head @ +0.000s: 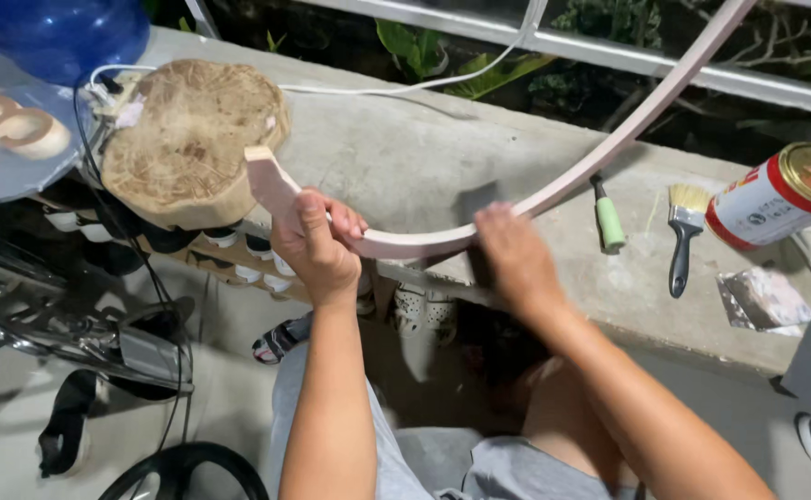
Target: The person sands the inner and outer edges of a curved wooden arc using a sanding block and then brushes away dust with a paintbrush.
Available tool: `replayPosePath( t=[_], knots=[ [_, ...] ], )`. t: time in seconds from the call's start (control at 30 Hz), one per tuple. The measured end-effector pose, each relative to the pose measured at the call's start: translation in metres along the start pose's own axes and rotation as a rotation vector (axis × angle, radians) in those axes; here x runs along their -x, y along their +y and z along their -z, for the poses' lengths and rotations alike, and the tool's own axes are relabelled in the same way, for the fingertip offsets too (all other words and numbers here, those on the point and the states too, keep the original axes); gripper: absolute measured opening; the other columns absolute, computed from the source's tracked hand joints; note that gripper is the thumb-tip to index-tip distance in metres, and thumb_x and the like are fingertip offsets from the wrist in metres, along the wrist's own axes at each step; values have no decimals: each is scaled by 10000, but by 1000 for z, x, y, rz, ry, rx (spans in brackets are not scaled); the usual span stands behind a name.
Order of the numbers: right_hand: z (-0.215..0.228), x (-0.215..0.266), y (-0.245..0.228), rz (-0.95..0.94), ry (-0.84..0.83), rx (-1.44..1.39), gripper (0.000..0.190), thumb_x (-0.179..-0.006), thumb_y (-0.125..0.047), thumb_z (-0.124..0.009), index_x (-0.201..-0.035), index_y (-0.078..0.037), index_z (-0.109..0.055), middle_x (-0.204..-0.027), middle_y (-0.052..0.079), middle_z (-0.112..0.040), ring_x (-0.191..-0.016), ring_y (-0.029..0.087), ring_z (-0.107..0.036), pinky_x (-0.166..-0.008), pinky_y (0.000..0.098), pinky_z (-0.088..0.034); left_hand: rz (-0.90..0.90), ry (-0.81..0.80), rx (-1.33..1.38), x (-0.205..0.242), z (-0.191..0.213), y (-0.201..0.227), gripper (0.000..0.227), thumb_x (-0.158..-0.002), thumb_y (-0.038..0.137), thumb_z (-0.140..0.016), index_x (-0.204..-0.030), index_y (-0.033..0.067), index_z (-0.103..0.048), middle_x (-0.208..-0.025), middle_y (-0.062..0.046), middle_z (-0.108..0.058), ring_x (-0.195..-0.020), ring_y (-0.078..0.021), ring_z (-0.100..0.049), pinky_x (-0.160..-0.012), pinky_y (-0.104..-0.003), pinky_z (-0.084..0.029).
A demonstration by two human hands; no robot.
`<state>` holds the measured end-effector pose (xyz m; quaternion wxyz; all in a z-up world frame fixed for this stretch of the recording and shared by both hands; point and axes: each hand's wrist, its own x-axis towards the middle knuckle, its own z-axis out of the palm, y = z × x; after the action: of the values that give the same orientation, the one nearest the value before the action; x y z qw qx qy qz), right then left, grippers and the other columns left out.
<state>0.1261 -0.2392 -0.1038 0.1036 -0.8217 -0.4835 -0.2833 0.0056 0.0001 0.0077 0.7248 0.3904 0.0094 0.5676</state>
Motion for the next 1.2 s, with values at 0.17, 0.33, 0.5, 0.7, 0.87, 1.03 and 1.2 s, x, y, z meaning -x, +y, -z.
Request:
replayPosePath(
  t=[0.17,0.33,0.5,0.7,0.87,1.03,1.2],
  knots=[
    [26,3,18,-31,-42,48,539,-936,-47,-489,-1473,-49,-530,-1467,218,-573,-1388,373,-522,-1142,512,-404,13,-1,1,1,4,2,360,-1018,310,-579,-766,60,-521,-473,-46,-408,-351,-170,-472,-444,-342,-535],
    [17,-7,-10,-80,6,-71,481,-907,13,-509,-1381,-25,-582,-1357,257,-629,-1308,401,-580,-1112,504,-455,-6,-43,-14,3,-1,2,410,-1033,313,-552,-715,55,-517,-460,-45,-401,-339,-166,-462,-436,-326,-532],
    [34,-5,26,-129,-21,92,560,-862,0,-516,-1412,-58,-600,-1409,196,-626,-1337,369,-574,-1066,467,-486,-7,-56,-1,7,9,-1,352,-1038,282,-560,-781,43,-523,-480,-68,-401,-348,-194,-473,-473,-361,-560],
    [45,-17,-41,-136,-126,-247,635,-869,27,-439,-1481,-110,-542,-1476,163,-581,-1386,386,-513,-986,474,-518,5,-80,-26,7,13,1,377,-1057,324,-517,-798,51,-511,-489,-63,-406,-361,-183,-469,-479,-350,-560],
    [24,-8,-2,-210,-95,-53,653,-828,9,-518,-1467,-116,-559,-1482,149,-582,-1403,359,-508,-932,463,-547,4,-72,-31,6,11,2,362,-1058,323,-511,-829,43,-510,-488,-65,-403,-364,-184,-467,-495,-364,-573],
    [43,-14,-5,-68,-123,-261,674,-780,59,-469,-1436,-60,-571,-1463,175,-590,-1373,401,-519,-899,497,-549,25,-64,-21,4,12,0,374,-1050,373,-522,-851,58,-502,-500,-47,-399,-383,-173,-475,-501,-345,-568],
    [17,-5,3,-174,-37,-261,707,-783,65,-543,-1484,-22,-513,-1491,261,-532,-1398,416,-484,-1063,501,-486,-4,-75,-56,2,11,-1,382,-1052,357,-532,-844,38,-498,-489,-71,-390,-367,-187,-462,-490,-370,-567]
  ],
)
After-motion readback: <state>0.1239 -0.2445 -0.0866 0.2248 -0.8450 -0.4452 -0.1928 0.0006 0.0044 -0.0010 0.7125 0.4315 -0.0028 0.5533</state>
